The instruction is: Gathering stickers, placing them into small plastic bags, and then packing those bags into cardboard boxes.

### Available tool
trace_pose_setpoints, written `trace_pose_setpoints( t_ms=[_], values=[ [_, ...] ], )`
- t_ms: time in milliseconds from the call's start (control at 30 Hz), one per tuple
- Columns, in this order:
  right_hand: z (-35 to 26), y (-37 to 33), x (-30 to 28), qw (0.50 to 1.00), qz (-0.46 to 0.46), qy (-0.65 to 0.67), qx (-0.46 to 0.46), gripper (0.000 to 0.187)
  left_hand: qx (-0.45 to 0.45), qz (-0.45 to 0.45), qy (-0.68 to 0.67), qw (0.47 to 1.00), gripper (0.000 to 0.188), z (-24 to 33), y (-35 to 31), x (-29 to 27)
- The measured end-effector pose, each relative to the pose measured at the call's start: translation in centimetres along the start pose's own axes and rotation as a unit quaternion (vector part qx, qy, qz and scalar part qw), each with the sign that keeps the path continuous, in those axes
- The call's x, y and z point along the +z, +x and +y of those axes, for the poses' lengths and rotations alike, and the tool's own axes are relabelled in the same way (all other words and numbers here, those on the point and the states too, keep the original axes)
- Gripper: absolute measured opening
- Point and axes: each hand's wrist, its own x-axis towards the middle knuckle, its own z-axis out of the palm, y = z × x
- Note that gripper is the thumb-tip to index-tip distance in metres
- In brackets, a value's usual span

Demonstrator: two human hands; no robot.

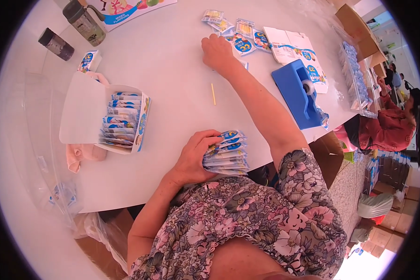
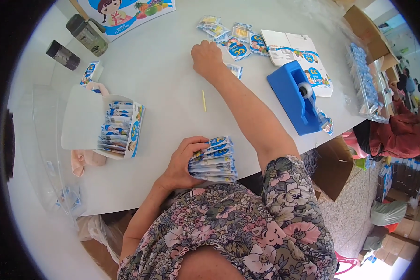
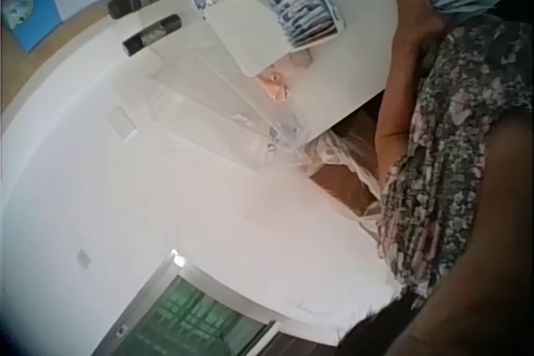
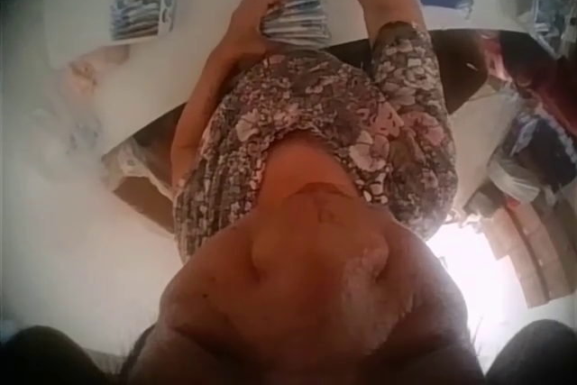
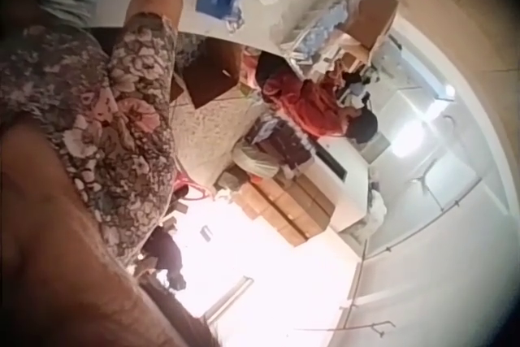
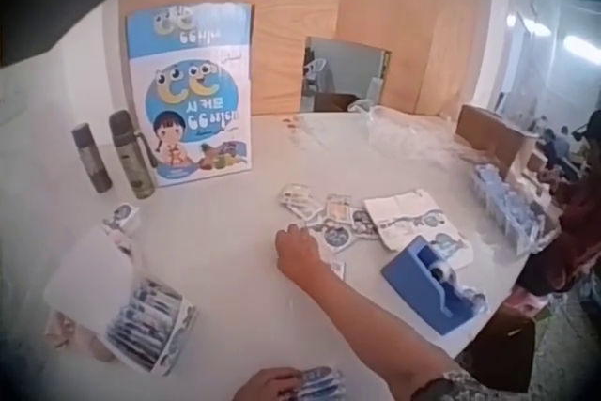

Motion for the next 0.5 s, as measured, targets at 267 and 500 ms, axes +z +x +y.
trace_pose_setpoints(
  t_ms=[267,500],
  values=[
    [2.2,-3.1,-5.1,0.925,0.069,0.373,0.010,0.029,0.004,0.032,0.011,0.999,0.073,0.1,-0.3,0.1],
    [0.9,-15.0,-7.7,0.789,-0.351,0.451,-0.227,0.031,0.011,0.035,0.015,0.999,0.070,-0.3,-0.1,0.3]
  ],
)
